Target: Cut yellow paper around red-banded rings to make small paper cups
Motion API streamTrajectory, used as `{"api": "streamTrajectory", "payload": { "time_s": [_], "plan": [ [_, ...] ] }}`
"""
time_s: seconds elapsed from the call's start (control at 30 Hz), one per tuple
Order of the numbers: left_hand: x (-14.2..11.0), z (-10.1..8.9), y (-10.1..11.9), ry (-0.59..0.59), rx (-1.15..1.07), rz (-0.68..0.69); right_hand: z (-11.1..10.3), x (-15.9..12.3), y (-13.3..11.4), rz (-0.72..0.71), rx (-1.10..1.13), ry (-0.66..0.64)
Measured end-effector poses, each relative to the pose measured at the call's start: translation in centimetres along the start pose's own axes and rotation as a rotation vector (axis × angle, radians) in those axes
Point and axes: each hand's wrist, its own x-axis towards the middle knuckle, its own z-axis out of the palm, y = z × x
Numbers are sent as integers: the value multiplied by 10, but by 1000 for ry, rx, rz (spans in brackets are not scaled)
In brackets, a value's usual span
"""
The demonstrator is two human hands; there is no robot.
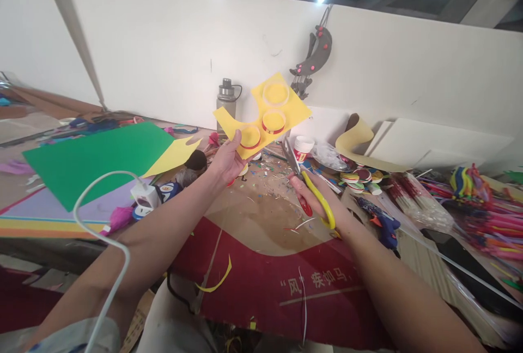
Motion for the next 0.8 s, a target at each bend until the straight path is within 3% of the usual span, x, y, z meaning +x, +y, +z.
{"api": "streamTrajectory", "payload": {
  "time_s": [0.1, 0.33, 0.57, 0.8],
  "plan": [
    [-6, 3, -10, -12, 12, -42, 4, -2, -6, -28, -19, -10],
    [-16, 4, -34, -77, 58, -123, 15, -5, -1, 51, 55, -8],
    [-21, 4, -36, -116, 69, -125, 15, -8, -4, 105, 95, -17],
    [-22, 6, -35, -67, 35, -150, 17, -9, -3, 99, 35, -3]
  ]
}}
